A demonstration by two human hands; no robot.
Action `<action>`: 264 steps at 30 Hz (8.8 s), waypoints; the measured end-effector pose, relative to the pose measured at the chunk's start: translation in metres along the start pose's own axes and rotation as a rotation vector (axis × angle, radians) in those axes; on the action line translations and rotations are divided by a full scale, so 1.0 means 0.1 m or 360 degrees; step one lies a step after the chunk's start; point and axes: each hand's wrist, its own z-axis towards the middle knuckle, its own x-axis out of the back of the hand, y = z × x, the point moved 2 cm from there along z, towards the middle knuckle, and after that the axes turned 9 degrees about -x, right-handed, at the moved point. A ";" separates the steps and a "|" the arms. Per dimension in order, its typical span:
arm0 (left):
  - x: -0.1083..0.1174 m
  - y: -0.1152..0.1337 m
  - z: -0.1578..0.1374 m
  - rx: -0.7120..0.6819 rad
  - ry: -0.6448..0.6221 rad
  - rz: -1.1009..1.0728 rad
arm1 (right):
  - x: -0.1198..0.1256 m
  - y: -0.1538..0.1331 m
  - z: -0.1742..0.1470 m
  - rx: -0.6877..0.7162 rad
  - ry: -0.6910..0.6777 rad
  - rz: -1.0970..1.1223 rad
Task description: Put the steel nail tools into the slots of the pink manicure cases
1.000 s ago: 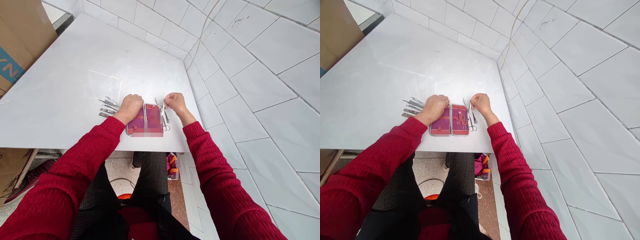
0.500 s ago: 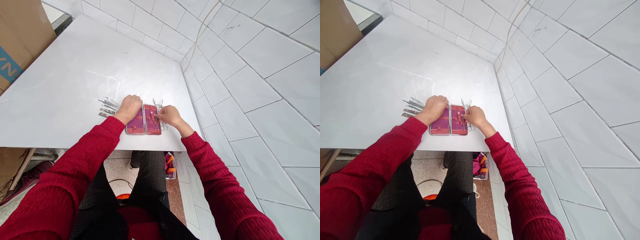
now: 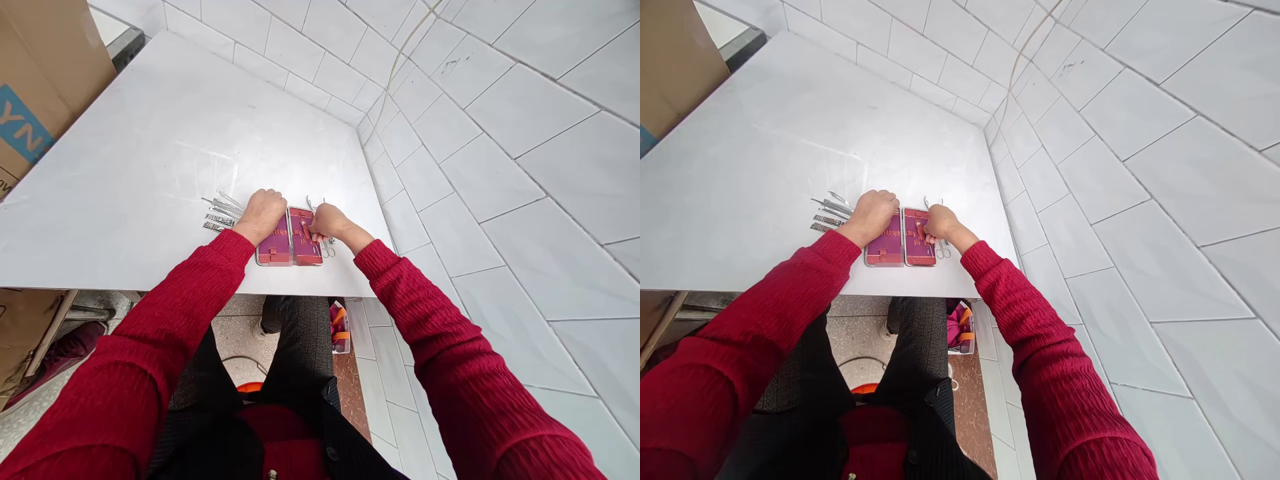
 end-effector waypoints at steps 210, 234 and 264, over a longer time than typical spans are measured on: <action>0.14 0.88 -1.62 0.0220 0.0598 -0.0130 | -0.42 -0.35 -0.70 0.1177 0.0673 -0.0909; 0.15 0.88 -1.61 0.0205 0.0605 -0.0109 | -0.61 -0.10 -0.80 0.1333 0.0609 -0.1269; 0.13 0.90 -1.62 0.0240 0.0563 -0.0118 | -0.64 -0.24 -0.66 0.1240 0.0509 -0.0105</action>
